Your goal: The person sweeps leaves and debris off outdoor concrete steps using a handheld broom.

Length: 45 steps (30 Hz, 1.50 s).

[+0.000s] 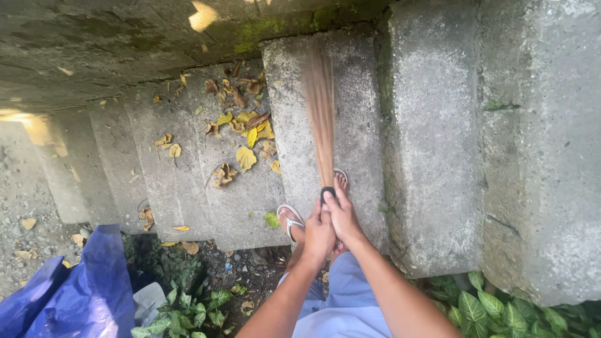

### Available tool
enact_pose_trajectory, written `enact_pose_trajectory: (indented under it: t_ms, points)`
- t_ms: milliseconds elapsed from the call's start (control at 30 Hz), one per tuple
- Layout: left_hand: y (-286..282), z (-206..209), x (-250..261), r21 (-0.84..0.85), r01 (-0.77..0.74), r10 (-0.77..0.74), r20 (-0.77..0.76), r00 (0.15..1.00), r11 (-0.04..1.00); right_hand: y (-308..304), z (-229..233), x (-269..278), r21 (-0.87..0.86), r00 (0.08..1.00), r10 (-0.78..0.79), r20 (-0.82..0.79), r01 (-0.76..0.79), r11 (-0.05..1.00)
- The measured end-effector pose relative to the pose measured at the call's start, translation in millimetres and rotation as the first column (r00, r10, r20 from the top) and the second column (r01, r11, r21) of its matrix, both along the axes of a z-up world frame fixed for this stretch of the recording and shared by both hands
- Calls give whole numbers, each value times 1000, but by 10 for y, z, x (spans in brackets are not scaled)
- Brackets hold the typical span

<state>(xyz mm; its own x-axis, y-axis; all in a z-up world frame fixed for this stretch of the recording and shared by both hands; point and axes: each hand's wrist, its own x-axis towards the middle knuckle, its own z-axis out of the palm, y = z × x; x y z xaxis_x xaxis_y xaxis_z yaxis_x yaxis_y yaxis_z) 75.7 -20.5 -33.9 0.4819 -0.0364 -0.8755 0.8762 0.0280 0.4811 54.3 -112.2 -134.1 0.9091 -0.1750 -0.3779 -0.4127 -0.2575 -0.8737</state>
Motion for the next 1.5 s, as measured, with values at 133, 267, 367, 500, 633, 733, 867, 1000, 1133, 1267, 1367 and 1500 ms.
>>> enact_pose_trajectory:
  t_ms: [133, 267, 367, 500, 633, 733, 867, 1000, 1133, 1267, 1367, 1500]
  points:
    - [-52, -17, 73, -98, 70, -84, -150, 985, 993, -47, 598, 171, 222, 765, -241, -598, 446, 867]
    - [1, -95, 149, -41, 67, -72, -131, 989, 997, 40, 498, 377, 207, 769, -133, -625, 327, 922]
    - [54, -123, 137, 21, -34, 35, -32, 999, 999, 119, 190, 388, 263, 881, -52, -471, 196, 945]
    - [-66, -190, -18, 60, 20, -25, 79, 997, 998, -75, 280, 229, 187, 887, -98, -451, 201, 962]
    - [-315, -373, 58, -16, 73, -61, 380, 923, 997, -283, 632, 436, 26, 950, -181, -256, 194, 981]
    - [-420, -367, 302, -76, 90, -84, 76, 994, 993, -369, 679, 692, -34, 674, -229, -702, 290, 956]
    - [-284, -98, 353, -12, -53, 53, 24, 998, 999, -269, 174, 571, 180, 859, -63, -508, 178, 967]
    - [-390, 14, 156, 38, -77, 77, -1, 997, 996, -394, 38, 295, 348, 993, -15, -113, 54, 936]
    - [-511, -210, 47, 27, -1, -10, 421, 907, 1000, -483, 584, 379, 213, 854, -190, -484, 325, 921]
    - [-505, -231, 317, -51, 16, -18, -34, 999, 999, -429, 598, 659, 132, 758, -204, -619, 357, 925]
    - [-309, -37, 472, 8, -58, 59, -53, 997, 998, -280, 314, 732, 211, 862, -73, -502, 204, 956]
    - [-374, 100, 447, 26, -78, 78, 3, 997, 997, -362, 162, 537, 217, 933, -48, -356, 133, 967]
